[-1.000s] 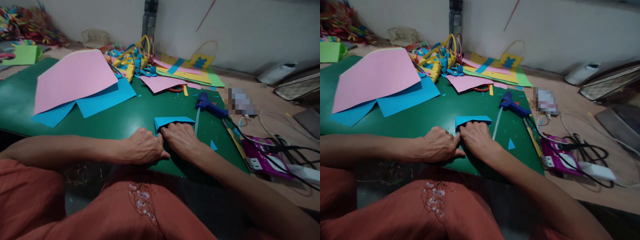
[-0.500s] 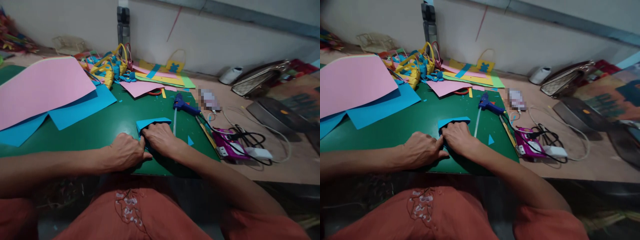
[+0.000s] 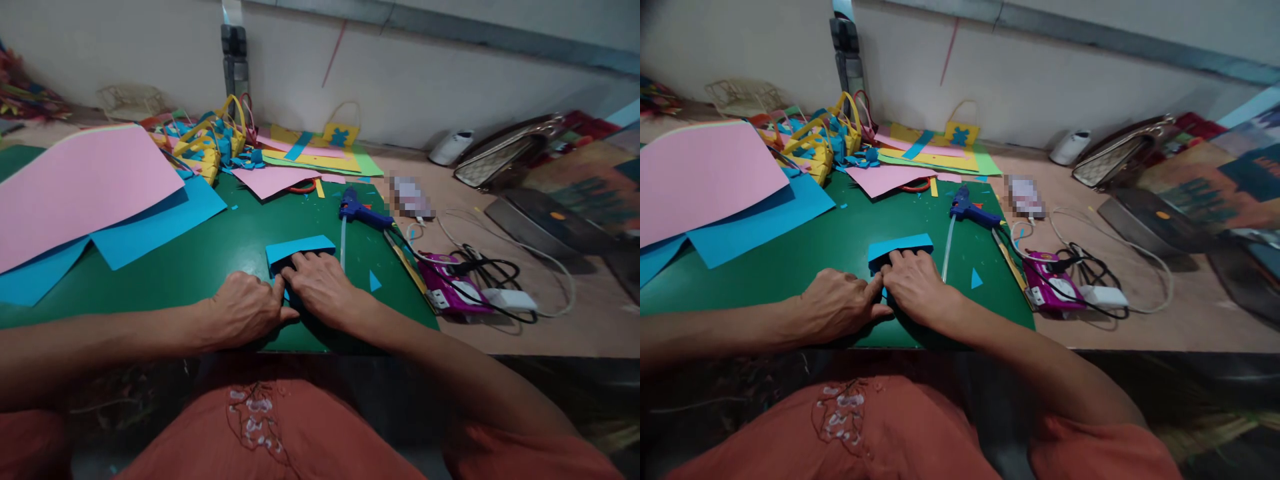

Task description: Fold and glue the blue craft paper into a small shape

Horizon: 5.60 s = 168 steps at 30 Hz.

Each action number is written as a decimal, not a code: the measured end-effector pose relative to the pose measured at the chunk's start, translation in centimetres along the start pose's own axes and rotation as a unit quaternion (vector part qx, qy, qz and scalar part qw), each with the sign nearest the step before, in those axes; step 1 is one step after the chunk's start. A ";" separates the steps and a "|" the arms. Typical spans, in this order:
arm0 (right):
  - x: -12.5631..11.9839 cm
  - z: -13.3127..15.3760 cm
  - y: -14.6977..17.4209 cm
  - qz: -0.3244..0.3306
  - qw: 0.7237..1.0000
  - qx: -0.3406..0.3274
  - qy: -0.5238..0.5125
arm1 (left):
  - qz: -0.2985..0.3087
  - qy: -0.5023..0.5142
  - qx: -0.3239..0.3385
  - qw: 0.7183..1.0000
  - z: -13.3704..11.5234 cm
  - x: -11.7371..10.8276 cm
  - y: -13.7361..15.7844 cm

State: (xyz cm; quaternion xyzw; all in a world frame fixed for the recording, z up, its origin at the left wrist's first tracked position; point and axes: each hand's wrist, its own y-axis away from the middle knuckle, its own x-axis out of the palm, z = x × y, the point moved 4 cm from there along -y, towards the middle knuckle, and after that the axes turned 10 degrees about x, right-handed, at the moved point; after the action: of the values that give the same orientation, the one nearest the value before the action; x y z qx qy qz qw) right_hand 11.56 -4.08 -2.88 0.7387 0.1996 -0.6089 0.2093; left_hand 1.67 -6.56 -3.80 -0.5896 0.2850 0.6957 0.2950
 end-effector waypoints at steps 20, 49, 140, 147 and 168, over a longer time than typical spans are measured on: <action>-0.1 1.3 1.2 -0.012 0.997 -0.016 0.077 | -0.362 -0.060 0.248 0.897 -1.6 -1.3 2.0; -2.0 -1.6 1.0 -0.024 0.999 -0.011 -0.032 | -0.267 0.416 0.132 0.859 10.9 1.3 -2.0; -3.1 -4.4 2.8 -0.466 0.868 -0.111 -0.135 | -0.201 0.749 -0.087 0.626 3.8 -1.1 -1.0; -3.5 -4.9 3.1 -0.454 0.849 -0.116 -0.244 | -0.229 0.704 -0.068 0.669 3.9 -2.3 -0.9; -3.6 -4.8 3.0 -0.461 0.846 -0.166 -0.210 | -0.126 0.746 -0.065 0.651 3.4 -1.9 -1.2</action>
State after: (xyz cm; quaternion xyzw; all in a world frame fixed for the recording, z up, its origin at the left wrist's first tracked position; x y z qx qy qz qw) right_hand 16.44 -4.09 1.67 0.3703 0.5669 -0.7334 0.0610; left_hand 0.58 -3.40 -1.45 -0.9577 0.2863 -0.0052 0.0287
